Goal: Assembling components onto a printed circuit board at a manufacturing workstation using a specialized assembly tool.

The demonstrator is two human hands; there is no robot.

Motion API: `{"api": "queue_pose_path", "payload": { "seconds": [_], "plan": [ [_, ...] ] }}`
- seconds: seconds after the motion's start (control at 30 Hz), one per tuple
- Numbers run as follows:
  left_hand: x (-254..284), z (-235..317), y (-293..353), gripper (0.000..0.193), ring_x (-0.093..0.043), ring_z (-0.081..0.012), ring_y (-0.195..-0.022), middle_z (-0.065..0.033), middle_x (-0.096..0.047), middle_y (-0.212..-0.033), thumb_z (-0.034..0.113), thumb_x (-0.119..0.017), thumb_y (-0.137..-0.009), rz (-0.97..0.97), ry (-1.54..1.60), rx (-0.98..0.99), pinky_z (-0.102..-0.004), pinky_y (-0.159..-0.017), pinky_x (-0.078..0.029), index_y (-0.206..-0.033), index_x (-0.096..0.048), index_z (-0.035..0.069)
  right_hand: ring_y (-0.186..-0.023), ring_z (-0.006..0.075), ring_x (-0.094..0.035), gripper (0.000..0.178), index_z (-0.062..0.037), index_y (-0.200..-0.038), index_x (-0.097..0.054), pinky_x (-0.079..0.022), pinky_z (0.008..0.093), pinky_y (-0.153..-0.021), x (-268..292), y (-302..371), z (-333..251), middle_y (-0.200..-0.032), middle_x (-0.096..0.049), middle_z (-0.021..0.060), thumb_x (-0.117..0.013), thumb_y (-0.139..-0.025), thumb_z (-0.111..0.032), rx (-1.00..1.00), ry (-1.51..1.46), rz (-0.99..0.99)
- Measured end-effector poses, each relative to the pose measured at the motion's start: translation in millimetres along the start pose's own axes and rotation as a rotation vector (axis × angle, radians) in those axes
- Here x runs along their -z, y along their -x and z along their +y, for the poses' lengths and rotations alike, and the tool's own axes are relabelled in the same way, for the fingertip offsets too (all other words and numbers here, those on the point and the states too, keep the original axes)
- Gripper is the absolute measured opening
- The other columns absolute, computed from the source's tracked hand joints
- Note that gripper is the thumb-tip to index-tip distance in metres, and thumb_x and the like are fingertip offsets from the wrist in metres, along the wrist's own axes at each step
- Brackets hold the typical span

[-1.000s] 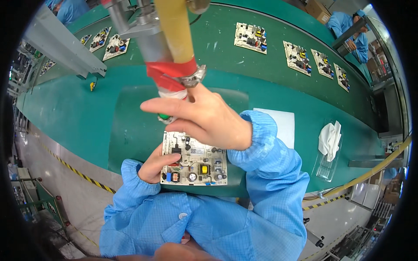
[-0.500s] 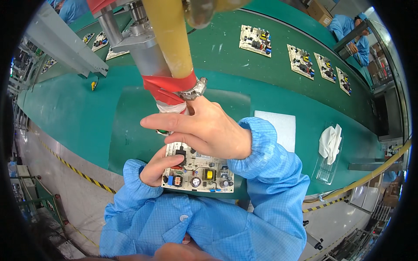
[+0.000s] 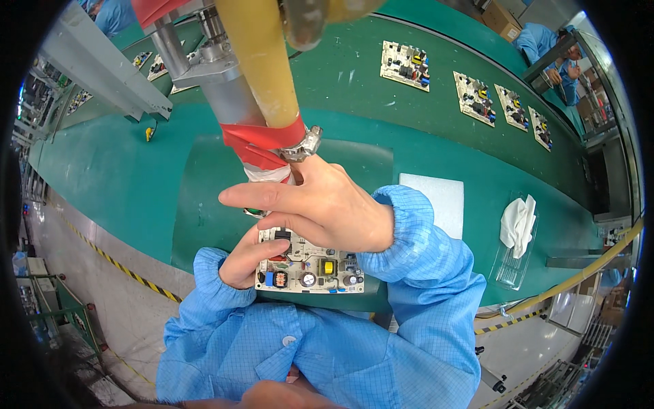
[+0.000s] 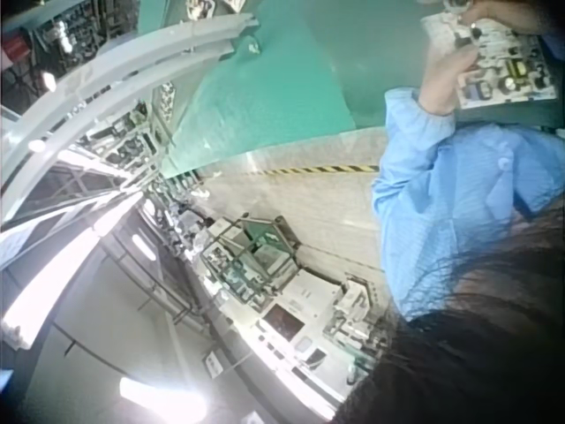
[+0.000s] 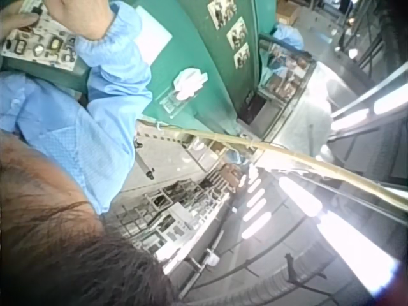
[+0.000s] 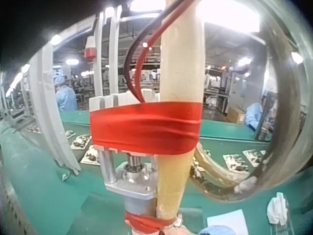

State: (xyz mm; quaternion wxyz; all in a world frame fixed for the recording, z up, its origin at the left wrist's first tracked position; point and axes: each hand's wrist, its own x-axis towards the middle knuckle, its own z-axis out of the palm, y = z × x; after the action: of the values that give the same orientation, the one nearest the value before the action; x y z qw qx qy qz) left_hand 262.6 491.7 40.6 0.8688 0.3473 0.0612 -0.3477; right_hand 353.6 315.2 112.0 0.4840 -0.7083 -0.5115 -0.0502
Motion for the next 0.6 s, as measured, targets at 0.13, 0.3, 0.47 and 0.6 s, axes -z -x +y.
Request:
{"api": "queue_pose_path", "payload": {
  "seconds": [0.13, 0.3, 0.47, 0.6],
  "plan": [
    [1.9, 0.1, 0.0, 0.049, -0.058, -0.02, -0.112, -0.0125, -0.054, -0.125, 0.007, -0.056, -0.09, 0.01, 0.009, -0.024, -0.0336, -0.093, -0.05, -0.134, -0.036, 0.0, -0.111, 0.036, -0.055, 0.053, -0.0054, -0.118, -0.065, -0.049, 0.0403, -0.087, -2.3, -0.3, 0.4, -0.126, -0.052, 0.0242, -0.076, -0.066, -0.004, -0.008, 0.015, -0.01],
    [13.0, -4.5, -7.6, 0.049, -0.057, -0.0198, -0.112, -0.0115, -0.054, -0.124, 0.007, -0.056, -0.09, 0.044, -0.015, -0.05, -0.0339, -0.094, -0.049, -0.134, -0.037, 0.001, -0.111, 0.0355, -0.056, 0.057, -0.0059, -0.121, -0.062, -0.049, 0.0397, -0.087, -4.6, -4.5, -0.3, -0.127, -0.052, 0.0239, -0.078, -0.066, -0.004, -0.016, -0.018, 0.051],
    [27.9, -7.0, -16.2, 0.045, -0.058, -0.0209, -0.111, -0.0113, -0.053, -0.126, 0.009, -0.051, -0.094, 0.056, 0.023, -0.13, -0.0345, -0.092, -0.05, -0.135, -0.036, 0.002, -0.111, 0.0353, -0.056, 0.058, -0.0059, -0.121, -0.062, -0.05, 0.0388, -0.086, -5.3, -7.1, 3.1, -0.127, -0.053, 0.0237, -0.078, -0.066, -0.004, 0.02, 0.028, 0.038],
    [37.8, -9.3, -16.3, 0.041, -0.059, -0.0221, -0.11, -0.0122, -0.055, -0.124, 0.009, -0.05, -0.095, 0.125, 0.19, -0.097, -0.0355, -0.09, -0.053, -0.134, -0.038, 0.002, -0.109, 0.0359, -0.057, 0.054, -0.005, -0.119, -0.063, -0.049, 0.0395, -0.086, -9.8, -4.9, -0.2, -0.125, -0.054, 0.0239, -0.077, -0.067, -0.006, 0.001, 0.015, -0.009]
  ]
}}
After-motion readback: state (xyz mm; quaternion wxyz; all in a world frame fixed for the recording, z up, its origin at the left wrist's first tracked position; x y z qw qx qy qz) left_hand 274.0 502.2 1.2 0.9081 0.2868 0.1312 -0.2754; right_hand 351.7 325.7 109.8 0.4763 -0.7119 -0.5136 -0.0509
